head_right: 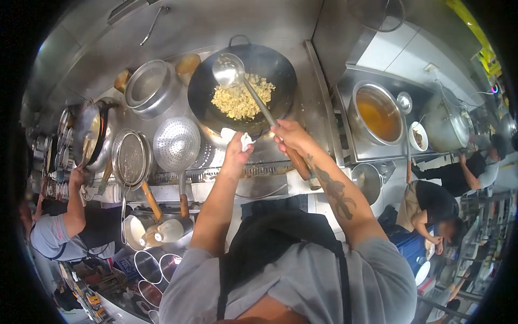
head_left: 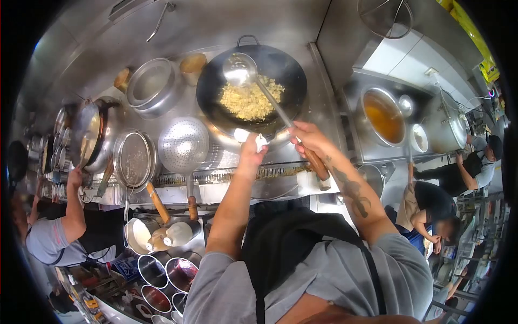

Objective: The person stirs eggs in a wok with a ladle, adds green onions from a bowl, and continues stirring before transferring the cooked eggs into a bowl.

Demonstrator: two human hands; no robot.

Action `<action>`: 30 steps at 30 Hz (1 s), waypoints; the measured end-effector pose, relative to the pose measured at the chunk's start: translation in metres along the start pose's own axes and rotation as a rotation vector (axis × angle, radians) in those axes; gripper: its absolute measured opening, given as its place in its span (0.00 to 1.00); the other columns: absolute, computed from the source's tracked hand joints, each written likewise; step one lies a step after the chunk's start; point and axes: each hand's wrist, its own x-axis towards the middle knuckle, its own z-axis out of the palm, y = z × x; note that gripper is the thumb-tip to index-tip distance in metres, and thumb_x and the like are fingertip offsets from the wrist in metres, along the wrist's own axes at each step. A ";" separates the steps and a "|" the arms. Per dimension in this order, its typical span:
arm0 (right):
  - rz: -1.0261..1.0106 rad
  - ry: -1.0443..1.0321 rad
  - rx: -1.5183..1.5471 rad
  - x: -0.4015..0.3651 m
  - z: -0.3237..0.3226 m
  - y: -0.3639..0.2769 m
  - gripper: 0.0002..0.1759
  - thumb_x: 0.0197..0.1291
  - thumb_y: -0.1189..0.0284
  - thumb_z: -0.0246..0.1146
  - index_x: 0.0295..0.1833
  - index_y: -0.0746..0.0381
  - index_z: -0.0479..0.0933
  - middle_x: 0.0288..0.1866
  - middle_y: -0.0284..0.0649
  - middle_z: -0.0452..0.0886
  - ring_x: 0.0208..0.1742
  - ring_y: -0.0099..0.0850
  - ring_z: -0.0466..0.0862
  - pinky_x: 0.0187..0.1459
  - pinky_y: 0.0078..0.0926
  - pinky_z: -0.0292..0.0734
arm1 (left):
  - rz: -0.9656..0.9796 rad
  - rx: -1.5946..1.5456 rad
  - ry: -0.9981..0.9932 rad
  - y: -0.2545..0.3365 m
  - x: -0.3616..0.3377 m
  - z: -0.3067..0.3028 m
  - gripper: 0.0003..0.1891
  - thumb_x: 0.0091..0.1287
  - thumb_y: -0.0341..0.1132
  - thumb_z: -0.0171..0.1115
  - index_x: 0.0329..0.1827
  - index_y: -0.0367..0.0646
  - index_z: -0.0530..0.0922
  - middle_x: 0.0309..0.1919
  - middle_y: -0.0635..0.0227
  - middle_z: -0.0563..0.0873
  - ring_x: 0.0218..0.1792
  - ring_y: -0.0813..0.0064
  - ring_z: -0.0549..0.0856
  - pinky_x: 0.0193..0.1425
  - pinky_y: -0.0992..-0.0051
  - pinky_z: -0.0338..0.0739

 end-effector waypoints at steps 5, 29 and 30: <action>-0.076 0.142 -0.385 0.045 -0.005 0.019 0.11 0.66 0.65 0.55 0.42 0.62 0.72 0.22 0.31 0.70 0.14 0.21 0.70 0.14 0.26 0.66 | -0.008 0.012 0.009 0.001 -0.002 0.003 0.01 0.63 0.31 0.54 0.34 0.48 0.73 0.25 0.72 0.78 0.25 0.77 0.76 0.20 0.77 0.65; -0.663 0.190 -1.181 0.010 -0.029 0.036 0.17 0.65 0.68 0.53 0.56 0.65 0.70 0.32 0.57 0.81 0.32 0.49 0.83 0.33 0.44 0.77 | -0.055 -0.002 0.052 0.004 -0.005 0.005 0.03 0.61 0.31 0.57 0.36 0.49 0.73 0.27 0.72 0.77 0.29 0.77 0.76 0.23 0.76 0.67; -0.459 0.172 -1.242 -0.030 -0.027 0.016 0.18 0.64 0.70 0.52 0.57 0.66 0.69 0.34 0.58 0.81 0.34 0.50 0.83 0.34 0.44 0.78 | -0.065 0.011 0.047 0.005 -0.003 0.005 0.03 0.61 0.31 0.57 0.36 0.49 0.73 0.27 0.71 0.78 0.29 0.77 0.76 0.24 0.75 0.67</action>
